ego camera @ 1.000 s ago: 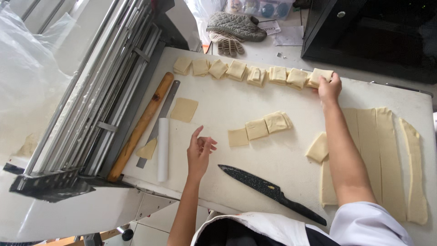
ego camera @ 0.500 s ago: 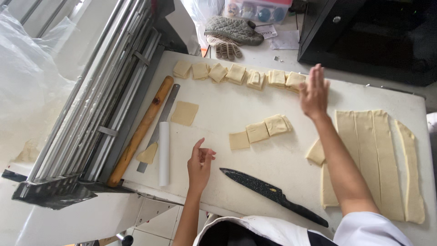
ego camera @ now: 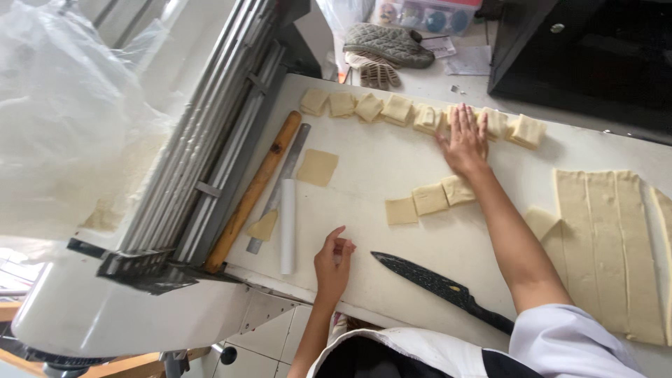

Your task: The person cuts strips of dough with a knife, folds the strips into squares, and stacks them together on the work surface.

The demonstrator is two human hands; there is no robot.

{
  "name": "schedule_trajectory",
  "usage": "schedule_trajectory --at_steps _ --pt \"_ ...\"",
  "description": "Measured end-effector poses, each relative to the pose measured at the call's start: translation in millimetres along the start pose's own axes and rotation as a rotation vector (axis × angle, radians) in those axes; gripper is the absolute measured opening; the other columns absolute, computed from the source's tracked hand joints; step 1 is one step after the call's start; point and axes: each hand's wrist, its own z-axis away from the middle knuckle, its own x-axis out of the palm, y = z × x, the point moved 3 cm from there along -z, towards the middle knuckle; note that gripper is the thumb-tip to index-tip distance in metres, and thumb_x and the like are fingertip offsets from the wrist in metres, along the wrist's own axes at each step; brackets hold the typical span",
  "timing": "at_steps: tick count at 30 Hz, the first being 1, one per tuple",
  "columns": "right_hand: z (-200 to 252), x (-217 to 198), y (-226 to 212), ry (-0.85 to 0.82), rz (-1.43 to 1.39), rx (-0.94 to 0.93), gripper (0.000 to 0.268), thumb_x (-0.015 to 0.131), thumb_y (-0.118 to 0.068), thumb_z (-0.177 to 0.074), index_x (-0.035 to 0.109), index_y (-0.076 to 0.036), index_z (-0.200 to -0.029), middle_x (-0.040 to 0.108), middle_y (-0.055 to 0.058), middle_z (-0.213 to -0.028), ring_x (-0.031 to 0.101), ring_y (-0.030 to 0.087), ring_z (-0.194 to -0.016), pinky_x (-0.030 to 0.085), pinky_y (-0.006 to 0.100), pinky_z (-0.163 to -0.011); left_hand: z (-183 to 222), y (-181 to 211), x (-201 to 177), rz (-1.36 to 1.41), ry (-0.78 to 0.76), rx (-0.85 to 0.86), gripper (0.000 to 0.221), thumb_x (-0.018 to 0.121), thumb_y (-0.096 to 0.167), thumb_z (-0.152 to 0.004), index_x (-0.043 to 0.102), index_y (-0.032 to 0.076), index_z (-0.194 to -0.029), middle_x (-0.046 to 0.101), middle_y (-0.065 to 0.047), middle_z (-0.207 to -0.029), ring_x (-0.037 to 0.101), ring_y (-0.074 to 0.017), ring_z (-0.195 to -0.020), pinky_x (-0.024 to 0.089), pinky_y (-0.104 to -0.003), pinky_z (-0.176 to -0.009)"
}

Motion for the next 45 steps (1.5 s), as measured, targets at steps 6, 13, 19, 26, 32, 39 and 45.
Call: schedule_trajectory --at_steps 6,13,19,26,32,39,45 --pt "-13.5 10.3 19.7 0.0 0.08 -0.025 0.084 0.038 -0.055 -0.099 0.005 -0.012 -0.163 -0.001 0.004 -0.171 -0.004 0.017 -0.156 -0.008 0.045 -0.125 -0.2 -3.9 -2.1 0.006 -0.02 0.045 0.03 0.062 0.007 -0.098 0.064 0.003 -0.127 0.074 -0.006 -0.086 0.075 -0.0145 -0.082 0.059 -0.027 -0.072" --pt "-10.4 2.0 -30.2 0.07 -0.167 -0.106 0.08 0.036 -0.047 -0.106 0.012 -0.005 -0.169 0.015 0.017 -0.175 0.018 0.028 -0.156 0.003 0.047 -0.132 -3.3 -4.2 -2.1 -0.015 -0.048 0.035 0.026 0.06 0.006 -0.098 0.069 0.005 -0.122 0.075 -0.006 -0.086 0.074 -0.0142 -0.08 0.058 -0.027 -0.069" --pt "-22.6 6.4 -82.6 -0.124 0.227 0.013 0.083 0.034 -0.06 -0.104 0.019 -0.007 -0.166 0.018 0.009 -0.175 0.011 0.019 -0.164 -0.003 0.056 -0.133 -2.7 -0.4 -3.4 0.002 -0.042 0.03 0.024 0.062 0.008 -0.097 0.069 0.004 -0.119 0.075 -0.006 -0.084 0.074 -0.0151 -0.078 0.057 -0.027 -0.068" --pt "-55.3 30.2 -139.8 0.036 0.271 -0.124 0.086 0.03 -0.059 -0.1 0.009 0.0 -0.16 0.003 0.016 -0.169 0.001 0.027 -0.156 -0.01 0.056 -0.122 1.1 1.5 -5.0 -0.023 -0.045 0.044 0.022 0.062 0.01 -0.099 0.069 0.004 -0.119 0.075 -0.007 -0.085 0.074 -0.0151 -0.078 0.059 -0.027 -0.072" --pt "-57.3 32.4 -194.0 0.445 0.395 -0.268 0.087 0.035 -0.057 -0.102 0.016 0.004 -0.161 0.011 0.02 -0.17 0.005 0.03 -0.157 -0.008 0.047 -0.123 0.0 2.2 -4.2 -0.014 -0.042 0.067 0.021 0.062 0.008 -0.098 0.069 0.003 -0.117 0.076 -0.008 -0.084 0.074 -0.0157 -0.077 0.058 -0.029 -0.071" --pt "-82.9 47.4 -242.2 0.277 0.068 -0.27 0.083 0.037 -0.058 -0.109 0.032 0.005 -0.162 0.026 0.023 -0.171 0.017 0.032 -0.163 -0.002 0.048 -0.133 0.8 2.9 -6.3 -0.044 -0.036 0.084 0.02 0.062 0.01 -0.099 0.07 0.003 -0.116 0.076 -0.008 -0.086 0.074 -0.0155 -0.078 0.058 -0.028 -0.071" --pt "-92.5 73.3 -290.1 0.191 0.025 -0.36 0.08 0.041 -0.056 -0.106 0.034 0.004 -0.158 0.032 0.02 -0.167 0.022 0.032 -0.159 0.002 0.053 -0.129 2.7 -0.5 -5.6 0.016 -0.029 0.009 0.02 0.062 0.013 -0.099 0.07 0.004 -0.115 0.076 -0.008 -0.083 0.074 -0.0155 -0.077 0.058 -0.028 -0.068"
